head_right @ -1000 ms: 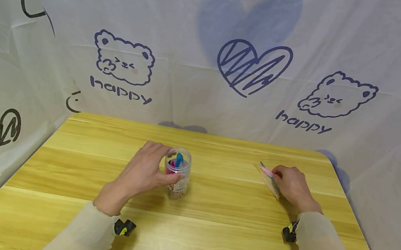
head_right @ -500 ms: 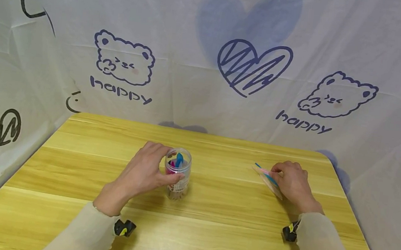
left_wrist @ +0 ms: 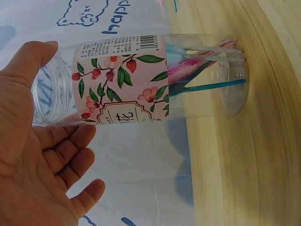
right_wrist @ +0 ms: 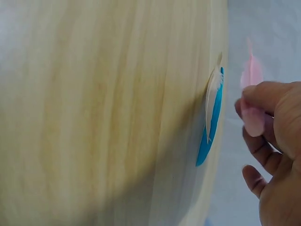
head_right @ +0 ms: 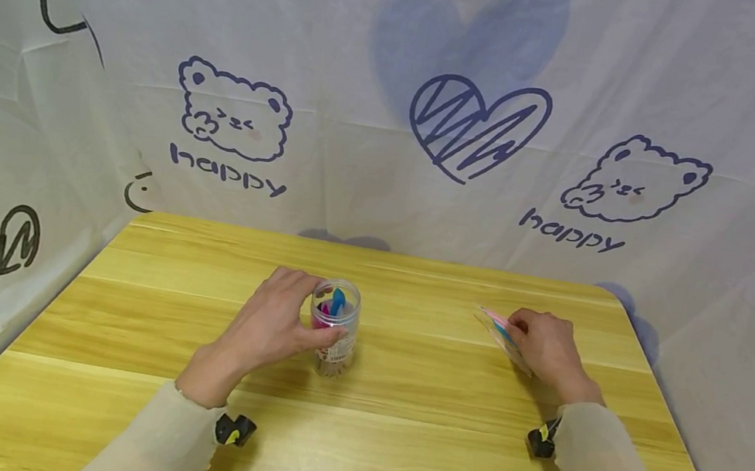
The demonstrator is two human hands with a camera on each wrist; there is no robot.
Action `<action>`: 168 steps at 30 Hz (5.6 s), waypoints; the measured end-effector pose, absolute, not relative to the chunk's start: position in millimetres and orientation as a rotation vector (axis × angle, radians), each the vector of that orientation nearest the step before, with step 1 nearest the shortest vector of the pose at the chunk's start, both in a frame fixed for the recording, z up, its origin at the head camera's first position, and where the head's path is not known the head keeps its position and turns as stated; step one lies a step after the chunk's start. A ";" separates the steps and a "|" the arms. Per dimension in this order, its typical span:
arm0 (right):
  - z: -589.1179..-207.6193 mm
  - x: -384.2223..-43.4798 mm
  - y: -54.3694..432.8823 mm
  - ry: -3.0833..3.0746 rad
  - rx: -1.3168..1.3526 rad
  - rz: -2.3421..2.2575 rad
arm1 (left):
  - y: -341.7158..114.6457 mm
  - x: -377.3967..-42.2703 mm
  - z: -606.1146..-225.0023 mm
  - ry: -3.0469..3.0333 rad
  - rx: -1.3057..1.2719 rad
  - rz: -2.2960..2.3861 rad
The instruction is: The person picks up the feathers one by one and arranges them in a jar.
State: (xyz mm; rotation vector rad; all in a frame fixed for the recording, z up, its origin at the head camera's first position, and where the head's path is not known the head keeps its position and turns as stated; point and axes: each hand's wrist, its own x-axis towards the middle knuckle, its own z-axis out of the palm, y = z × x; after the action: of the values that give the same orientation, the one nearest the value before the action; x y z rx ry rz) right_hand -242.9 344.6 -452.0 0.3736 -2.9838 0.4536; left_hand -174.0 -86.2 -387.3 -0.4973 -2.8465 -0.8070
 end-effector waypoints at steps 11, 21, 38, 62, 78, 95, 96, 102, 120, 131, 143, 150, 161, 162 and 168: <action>-445.4 -238.7 332.6 -2.853 0.410 0.427 | -85.6 -173.8 -386.3 -2.847 -0.495 -0.795; -418.3 -231.5 304.9 -2.680 0.631 0.346 | -86.2 -174.4 -386.8 -2.848 -0.500 -0.790; -364.2 -225.1 250.7 -2.405 0.996 0.263 | -87.8 -175.6 -388.3 -2.853 -0.498 -0.858; -288.4 -210.2 175.5 -2.271 1.295 -0.134 | -85.5 -177.5 -387.0 -2.803 -0.538 -0.778; -290.0 -205.4 154.9 -2.290 1.310 -0.276 | -86.0 -177.8 -389.7 -2.819 -0.526 -0.787; -298.3 -204.3 140.3 -2.238 1.361 -0.250 | -85.3 -176.9 -390.1 -2.838 -0.508 -0.798; -298.6 -204.3 140.5 -2.238 1.356 -0.253 | -85.2 -177.1 -390.3 -2.836 -0.509 -0.797; -302.2 -204.0 143.9 -2.231 1.300 -0.207 | -85.3 -177.6 -390.5 -2.831 -0.508 -0.800; -348.2 -210.7 170.8 -2.044 0.974 0.393 | -85.7 -176.5 -391.9 -2.824 -0.509 -0.806; -385.9 -209.7 208.9 -2.053 0.651 0.658 | -84.5 -176.2 -392.8 -2.829 -0.497 -0.818; -421.9 -206.7 266.8 -2.137 0.344 0.767 | -84.6 -174.6 -391.4 -2.836 -0.488 -0.816; -439.5 -206.8 288.9 -2.193 0.269 0.745 | -83.9 -175.4 -391.4 -2.838 -0.483 -0.823; -450.5 -206.5 313.1 -2.492 0.066 0.660 | -83.5 -175.2 -391.2 -2.848 -0.473 -0.831; -451.4 -206.8 315.6 -2.530 0.071 0.637 | -83.5 -175.1 -391.3 -2.845 -0.476 -0.830; -458.8 -211.0 331.8 -2.713 0.081 0.533 | -83.7 -175.0 -391.8 -2.844 -0.480 -0.824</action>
State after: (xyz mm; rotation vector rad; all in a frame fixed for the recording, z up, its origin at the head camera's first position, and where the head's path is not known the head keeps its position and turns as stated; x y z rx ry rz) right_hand -211.0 331.8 -458.8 0.0811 -2.7131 0.5332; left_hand -175.0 -83.7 -391.8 -0.4801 -2.8437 -0.8239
